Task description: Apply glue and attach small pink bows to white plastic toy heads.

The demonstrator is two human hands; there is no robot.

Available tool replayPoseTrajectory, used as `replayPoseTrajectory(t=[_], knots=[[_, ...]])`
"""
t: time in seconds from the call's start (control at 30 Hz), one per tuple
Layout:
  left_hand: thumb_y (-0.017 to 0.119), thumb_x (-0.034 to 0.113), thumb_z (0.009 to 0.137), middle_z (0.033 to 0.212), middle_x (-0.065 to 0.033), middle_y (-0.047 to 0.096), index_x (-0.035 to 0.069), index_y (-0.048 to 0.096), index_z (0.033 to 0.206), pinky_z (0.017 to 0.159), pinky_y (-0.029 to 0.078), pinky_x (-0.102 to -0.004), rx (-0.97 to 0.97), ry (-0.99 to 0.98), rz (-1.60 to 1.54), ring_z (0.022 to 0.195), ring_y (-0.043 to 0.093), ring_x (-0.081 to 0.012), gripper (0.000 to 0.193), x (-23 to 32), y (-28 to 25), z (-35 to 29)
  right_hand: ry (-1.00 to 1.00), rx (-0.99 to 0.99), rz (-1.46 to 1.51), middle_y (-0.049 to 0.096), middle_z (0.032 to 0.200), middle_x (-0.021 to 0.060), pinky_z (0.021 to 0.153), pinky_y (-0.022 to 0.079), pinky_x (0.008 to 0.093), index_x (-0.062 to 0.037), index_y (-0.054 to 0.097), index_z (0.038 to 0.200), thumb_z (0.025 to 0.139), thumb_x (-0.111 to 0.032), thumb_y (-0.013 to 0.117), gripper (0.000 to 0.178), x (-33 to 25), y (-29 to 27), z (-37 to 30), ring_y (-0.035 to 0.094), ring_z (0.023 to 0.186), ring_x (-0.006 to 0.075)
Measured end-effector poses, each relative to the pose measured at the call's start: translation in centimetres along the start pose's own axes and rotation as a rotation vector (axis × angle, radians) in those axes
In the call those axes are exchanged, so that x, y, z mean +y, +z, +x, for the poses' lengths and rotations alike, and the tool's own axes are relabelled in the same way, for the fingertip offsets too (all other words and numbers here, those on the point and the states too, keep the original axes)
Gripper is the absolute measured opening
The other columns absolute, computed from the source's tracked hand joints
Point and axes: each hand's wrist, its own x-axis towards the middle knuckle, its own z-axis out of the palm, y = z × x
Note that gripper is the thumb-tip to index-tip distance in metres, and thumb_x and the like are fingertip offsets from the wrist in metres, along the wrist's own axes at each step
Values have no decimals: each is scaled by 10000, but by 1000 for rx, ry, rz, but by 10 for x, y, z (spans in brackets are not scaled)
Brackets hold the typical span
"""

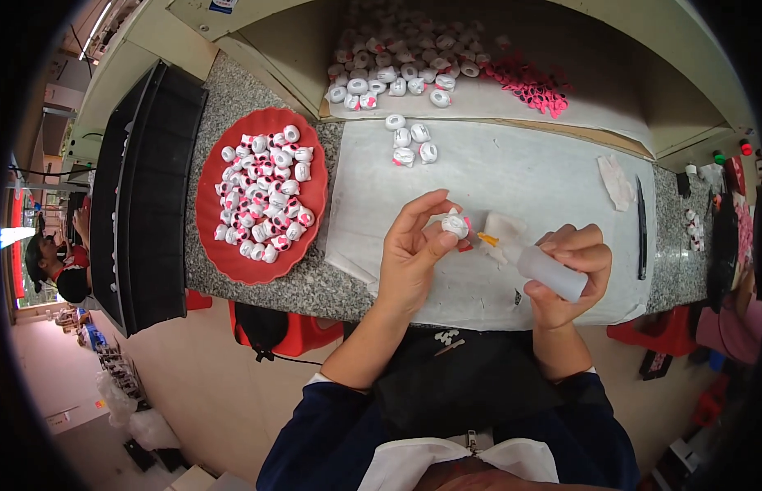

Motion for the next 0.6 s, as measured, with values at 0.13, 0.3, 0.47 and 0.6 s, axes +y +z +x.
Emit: replayPoseTrajectory(t=[0.13,0.3,0.47,0.6], knots=[[532,42,749,1013,-116,478,19,457,990,780,435,-360,-17,34,21,878,518,-193,254,-3,-4,0,-32,-76,-73,463,797,69,559,420,228,-50,471,859,509,-29,753,451,-1,2,-3,511,644,144],[530,32,743,1024,-135,470,23,454,984,743,435,-338,-6,48,8,866,523,-195,253,-2,-3,0,-22,-70,-104,468,789,59,560,419,228,-56,474,856,495,-31,762,462,-3,0,-3,514,646,143],[542,21,731,1024,-158,466,26,454,974,730,430,-327,-22,105,38,829,542,-204,258,-2,-1,-2,-39,-89,-102,472,792,61,563,421,231,-57,474,867,475,-34,773,493,-2,0,-5,520,654,148],[533,-36,720,1019,-159,466,0,454,948,752,442,-313,-68,130,27,853,536,-206,244,-2,0,-2,-64,-106,-84,484,817,79,559,425,233,-49,489,853,459,-15,775,489,-2,0,-5,523,659,152]])
